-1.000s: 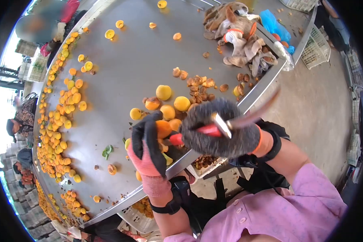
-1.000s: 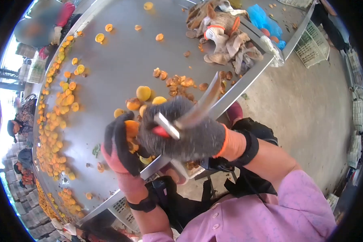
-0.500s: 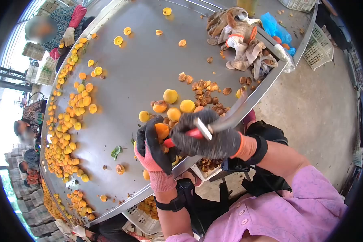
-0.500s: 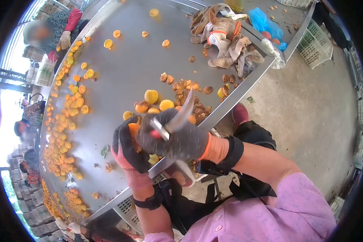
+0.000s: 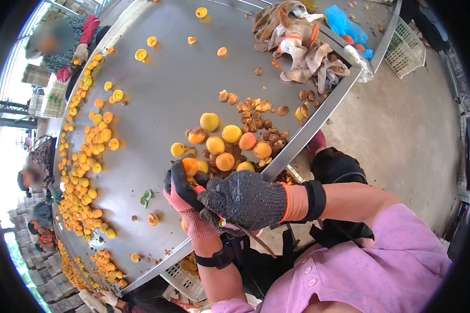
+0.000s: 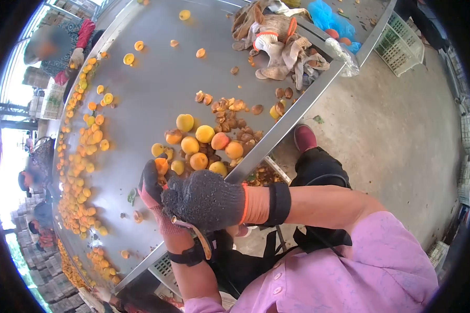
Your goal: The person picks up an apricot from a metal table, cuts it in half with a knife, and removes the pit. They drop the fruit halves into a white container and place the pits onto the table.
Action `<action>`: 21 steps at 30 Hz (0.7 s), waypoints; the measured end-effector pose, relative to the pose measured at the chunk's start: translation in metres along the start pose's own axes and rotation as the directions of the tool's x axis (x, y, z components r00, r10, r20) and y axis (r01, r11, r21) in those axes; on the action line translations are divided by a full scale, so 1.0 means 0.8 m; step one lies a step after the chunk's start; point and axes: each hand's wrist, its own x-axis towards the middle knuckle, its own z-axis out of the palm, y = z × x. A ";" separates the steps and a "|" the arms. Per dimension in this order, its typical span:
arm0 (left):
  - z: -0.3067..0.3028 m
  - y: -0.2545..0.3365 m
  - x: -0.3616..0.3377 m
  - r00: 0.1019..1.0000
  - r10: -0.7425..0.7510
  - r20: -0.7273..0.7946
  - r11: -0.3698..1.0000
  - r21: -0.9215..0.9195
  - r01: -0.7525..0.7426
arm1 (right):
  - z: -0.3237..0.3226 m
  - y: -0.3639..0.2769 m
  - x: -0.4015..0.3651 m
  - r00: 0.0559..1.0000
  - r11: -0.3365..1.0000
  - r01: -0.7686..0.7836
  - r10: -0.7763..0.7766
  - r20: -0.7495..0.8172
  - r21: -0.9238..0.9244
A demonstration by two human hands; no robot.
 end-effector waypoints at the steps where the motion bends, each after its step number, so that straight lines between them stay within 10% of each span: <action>1: 0.003 0.006 -0.003 0.993 -0.106 -0.041 0.982 -0.161 0.098 | -0.013 -0.003 0.006 0.998 1.000 -0.020 0.019 0.061 0.016; 2: 0.006 0.012 -0.007 0.975 -0.215 -0.065 0.929 -0.321 0.184 | -0.011 0.006 0.008 0.999 1.000 -0.012 0.012 0.053 0.016; 4: 0.009 0.020 -0.016 0.991 -0.114 -0.074 0.983 -0.151 0.102 | 0.006 0.031 0.008 0.864 0.720 0.269 0.114 -0.491 0.640; 5: 0.012 0.024 -0.024 0.972 0.233 -0.016 0.948 0.226 -0.224 | -0.008 0.030 0.013 0.800 0.792 0.265 0.137 -0.584 0.550; 6: 0.012 0.026 -0.028 0.847 0.508 0.159 0.677 0.534 -0.507 | -0.033 0.022 -0.001 0.837 0.635 -0.020 0.434 -0.335 0.772; 9: 0.008 0.012 -0.013 0.785 0.601 0.150 0.612 0.546 -0.572 | -0.047 0.022 -0.007 0.772 0.293 -0.054 0.618 -0.146 0.955; 12: 0.017 0.016 -0.011 0.671 0.707 0.222 0.434 0.613 -0.660 | -0.029 0.025 -0.007 0.856 0.687 0.194 0.230 -0.463 0.700; 13: 0.024 0.027 -0.019 0.899 0.435 -0.039 0.852 0.343 -0.397 | -0.026 0.022 -0.008 0.904 0.839 0.139 0.109 -0.413 0.525; 14: 0.029 0.032 -0.023 0.988 0.018 -0.153 0.998 -0.055 -0.027 | -0.021 0.019 -0.009 0.944 0.944 0.105 0.004 -0.329 0.312; 15: 0.029 0.028 -0.022 0.984 -0.016 -0.178 0.998 -0.059 0.005 | -0.010 0.014 -0.006 0.989 0.986 -0.009 0.034 -0.147 0.166; 21: -0.007 -0.015 0.002 0.932 0.238 -0.274 0.914 0.388 -0.119 | 0.024 0.009 -0.015 0.934 0.976 0.174 -0.205 -0.293 -0.130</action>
